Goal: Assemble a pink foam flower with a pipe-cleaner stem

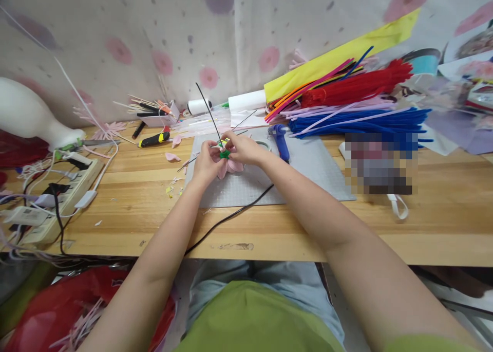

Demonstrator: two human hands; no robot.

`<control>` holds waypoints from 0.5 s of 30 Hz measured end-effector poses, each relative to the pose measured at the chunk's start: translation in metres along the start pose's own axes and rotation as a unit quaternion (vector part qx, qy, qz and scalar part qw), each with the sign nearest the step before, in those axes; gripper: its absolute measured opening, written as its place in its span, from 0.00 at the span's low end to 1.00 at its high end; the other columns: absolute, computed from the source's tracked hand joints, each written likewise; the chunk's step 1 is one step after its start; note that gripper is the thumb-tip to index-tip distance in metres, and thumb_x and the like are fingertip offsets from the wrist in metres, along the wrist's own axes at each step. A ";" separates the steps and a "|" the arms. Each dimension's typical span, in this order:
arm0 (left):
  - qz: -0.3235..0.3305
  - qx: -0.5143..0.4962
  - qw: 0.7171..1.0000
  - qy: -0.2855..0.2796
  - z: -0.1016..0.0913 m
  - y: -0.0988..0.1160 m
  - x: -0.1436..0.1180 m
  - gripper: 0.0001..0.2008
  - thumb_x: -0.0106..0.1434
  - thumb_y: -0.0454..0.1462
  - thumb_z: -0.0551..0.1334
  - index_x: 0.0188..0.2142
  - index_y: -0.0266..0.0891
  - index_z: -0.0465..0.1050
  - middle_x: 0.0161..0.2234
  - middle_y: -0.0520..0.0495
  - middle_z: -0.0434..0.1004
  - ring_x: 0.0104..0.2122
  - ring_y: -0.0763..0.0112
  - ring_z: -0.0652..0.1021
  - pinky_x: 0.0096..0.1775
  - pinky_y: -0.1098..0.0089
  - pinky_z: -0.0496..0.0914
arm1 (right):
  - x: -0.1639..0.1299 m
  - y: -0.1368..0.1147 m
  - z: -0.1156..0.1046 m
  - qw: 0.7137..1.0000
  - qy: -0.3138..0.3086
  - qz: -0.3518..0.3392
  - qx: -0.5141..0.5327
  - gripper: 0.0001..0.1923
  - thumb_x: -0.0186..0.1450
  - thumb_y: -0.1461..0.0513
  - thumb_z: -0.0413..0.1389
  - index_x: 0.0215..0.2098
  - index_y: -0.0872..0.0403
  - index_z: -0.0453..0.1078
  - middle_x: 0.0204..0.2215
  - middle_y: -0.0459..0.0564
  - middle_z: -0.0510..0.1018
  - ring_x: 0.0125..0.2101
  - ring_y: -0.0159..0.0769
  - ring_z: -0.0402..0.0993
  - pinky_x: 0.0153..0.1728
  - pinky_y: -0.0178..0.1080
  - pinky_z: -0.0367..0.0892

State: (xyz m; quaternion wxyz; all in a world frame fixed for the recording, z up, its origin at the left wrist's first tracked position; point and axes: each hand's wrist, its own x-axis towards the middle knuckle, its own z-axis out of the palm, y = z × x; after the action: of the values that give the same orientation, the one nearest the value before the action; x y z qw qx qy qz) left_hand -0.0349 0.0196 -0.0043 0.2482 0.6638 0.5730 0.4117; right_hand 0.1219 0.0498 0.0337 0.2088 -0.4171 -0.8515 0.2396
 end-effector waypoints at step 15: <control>0.018 0.008 1.000 -0.014 -0.005 0.000 0.003 0.18 0.49 0.31 0.62 0.38 0.42 0.59 0.36 0.49 0.76 0.35 0.71 0.77 0.38 0.69 0.70 | -0.007 0.044 0.015 0.978 0.176 0.057 0.094 0.07 0.55 0.66 0.45 0.30 0.54 0.64 0.25 0.46 0.72 0.26 0.31 0.65 0.29 0.35 0.59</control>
State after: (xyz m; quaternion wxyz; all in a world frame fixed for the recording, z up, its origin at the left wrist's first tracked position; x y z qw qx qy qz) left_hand -0.0390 0.0219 -0.0014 0.2432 0.6820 0.5605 0.4019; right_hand 0.1445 0.0639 -0.0046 0.3799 -0.4794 -0.7494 0.2532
